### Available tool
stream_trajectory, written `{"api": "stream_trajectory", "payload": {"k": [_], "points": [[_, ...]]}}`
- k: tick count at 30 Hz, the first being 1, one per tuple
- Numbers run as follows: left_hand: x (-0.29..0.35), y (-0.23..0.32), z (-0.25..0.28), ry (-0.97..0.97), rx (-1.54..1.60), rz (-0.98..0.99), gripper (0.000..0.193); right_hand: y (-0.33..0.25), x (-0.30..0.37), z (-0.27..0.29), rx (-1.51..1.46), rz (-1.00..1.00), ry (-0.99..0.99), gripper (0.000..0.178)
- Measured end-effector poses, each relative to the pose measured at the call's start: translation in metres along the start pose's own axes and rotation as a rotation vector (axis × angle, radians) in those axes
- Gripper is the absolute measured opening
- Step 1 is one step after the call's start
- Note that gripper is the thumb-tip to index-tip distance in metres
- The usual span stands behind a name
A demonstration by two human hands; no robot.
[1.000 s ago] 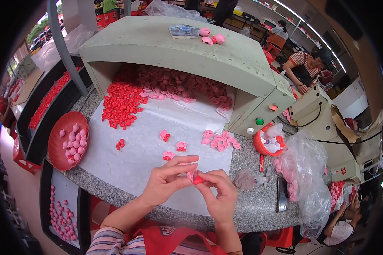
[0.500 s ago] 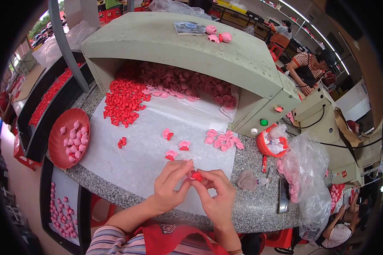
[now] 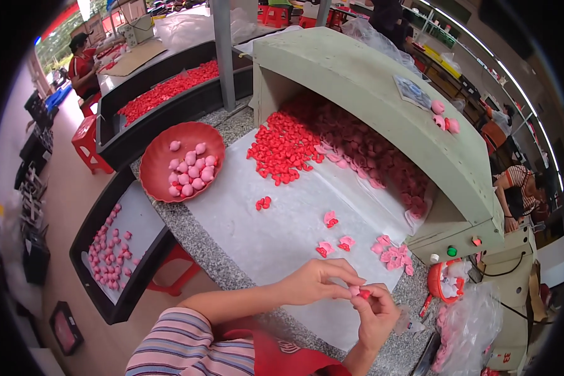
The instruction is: Gluing small pink plastic components onto larger pink plastic bases at an assembly workbench.
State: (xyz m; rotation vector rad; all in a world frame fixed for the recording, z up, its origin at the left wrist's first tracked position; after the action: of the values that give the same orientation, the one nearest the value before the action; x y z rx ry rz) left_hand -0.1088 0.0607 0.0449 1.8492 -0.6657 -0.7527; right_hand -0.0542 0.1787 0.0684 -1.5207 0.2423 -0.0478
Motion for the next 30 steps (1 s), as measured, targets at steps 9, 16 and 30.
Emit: {"api": "stream_trajectory", "payload": {"k": [9,16,30], "points": [[0.003,0.012,-0.006,-0.028,-0.009,-0.028,0.024,-0.003,0.01,-0.003,0.128,-0.055,0.006,0.031],[0.004,0.002,-0.014,-0.038,0.119,0.069,0.023,-0.006,0.02,0.001,0.169,0.036,0.091,0.031],[0.014,-0.025,-0.003,0.216,0.345,0.246,0.015,0.019,0.013,-0.003,0.035,-0.237,-0.001,0.029]]}}
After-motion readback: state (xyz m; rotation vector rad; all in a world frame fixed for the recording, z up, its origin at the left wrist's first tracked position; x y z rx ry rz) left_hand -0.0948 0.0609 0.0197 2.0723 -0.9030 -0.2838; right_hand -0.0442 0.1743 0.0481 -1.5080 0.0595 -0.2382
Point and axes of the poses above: each hand's wrist, its own x-axis away from the middle knuckle, its own z-axis out of the back of the hand, y = z × x, the point moved 8 cm from there along -x, towards the middle knuckle, and after that the axes turned 4 degrees about -y, right-handed, at the moved point
